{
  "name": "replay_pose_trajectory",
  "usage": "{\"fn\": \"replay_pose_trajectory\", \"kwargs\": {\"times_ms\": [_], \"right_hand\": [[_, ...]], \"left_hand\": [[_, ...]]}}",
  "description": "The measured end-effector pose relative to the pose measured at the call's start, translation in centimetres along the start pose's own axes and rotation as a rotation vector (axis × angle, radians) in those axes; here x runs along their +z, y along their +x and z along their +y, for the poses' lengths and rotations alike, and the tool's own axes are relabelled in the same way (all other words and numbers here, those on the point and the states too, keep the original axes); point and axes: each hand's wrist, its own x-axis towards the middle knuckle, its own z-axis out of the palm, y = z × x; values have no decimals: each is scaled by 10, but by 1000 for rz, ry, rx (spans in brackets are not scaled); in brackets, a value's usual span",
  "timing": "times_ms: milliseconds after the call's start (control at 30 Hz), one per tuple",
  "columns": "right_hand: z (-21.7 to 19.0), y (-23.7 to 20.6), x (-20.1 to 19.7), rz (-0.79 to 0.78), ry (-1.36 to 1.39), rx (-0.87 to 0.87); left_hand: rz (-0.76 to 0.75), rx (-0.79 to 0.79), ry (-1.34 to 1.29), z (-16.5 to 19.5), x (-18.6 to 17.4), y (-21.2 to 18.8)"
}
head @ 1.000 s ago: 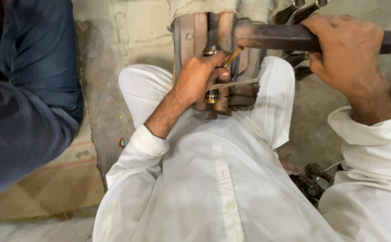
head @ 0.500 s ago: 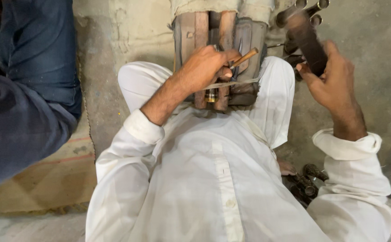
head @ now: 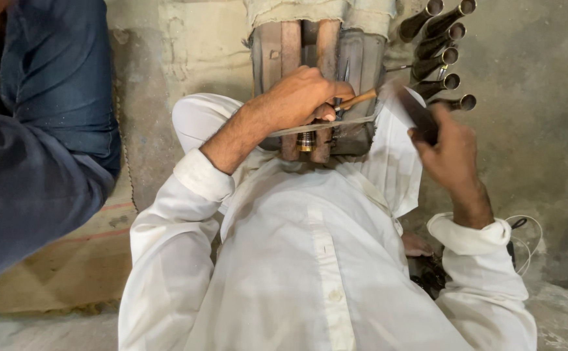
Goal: The person sits on the floor and hammers a small brass vessel-shaped object set on a wooden anvil block, using a wooden mallet and a small punch held against the metal. They repeatedly reposition and rotate the object between hammer strikes, shaping its surface.
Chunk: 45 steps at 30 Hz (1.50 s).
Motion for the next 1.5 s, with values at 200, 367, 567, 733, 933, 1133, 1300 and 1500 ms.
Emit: {"fn": "replay_pose_trajectory", "kwargs": {"times_ms": [200,367,567,733,933,1133,1300,1500], "right_hand": [[5,-17,13,131,419,144],[17,-31,34,239,503,80],[21,-30,45,368,964,139],[14,-27,26,238,378,-12],[-1,-17,12,50,278,140],[-44,22,40,-8,880,181],[-88,84,50,-42,570,-167],[-121,114,49,-60,286,-286]], "left_hand": [[-59,22,-85,-5,4,0],[6,172,-132,-9,2,-6],[24,26,-149,0,-2,-11],[-47,36,-76,3,-1,-8],[387,121,-326,-6,2,-40],[629,-359,-826,-14,26,-74],[690,-486,-917,-15,48,-92],[703,-492,-895,-14,57,-101]]}}
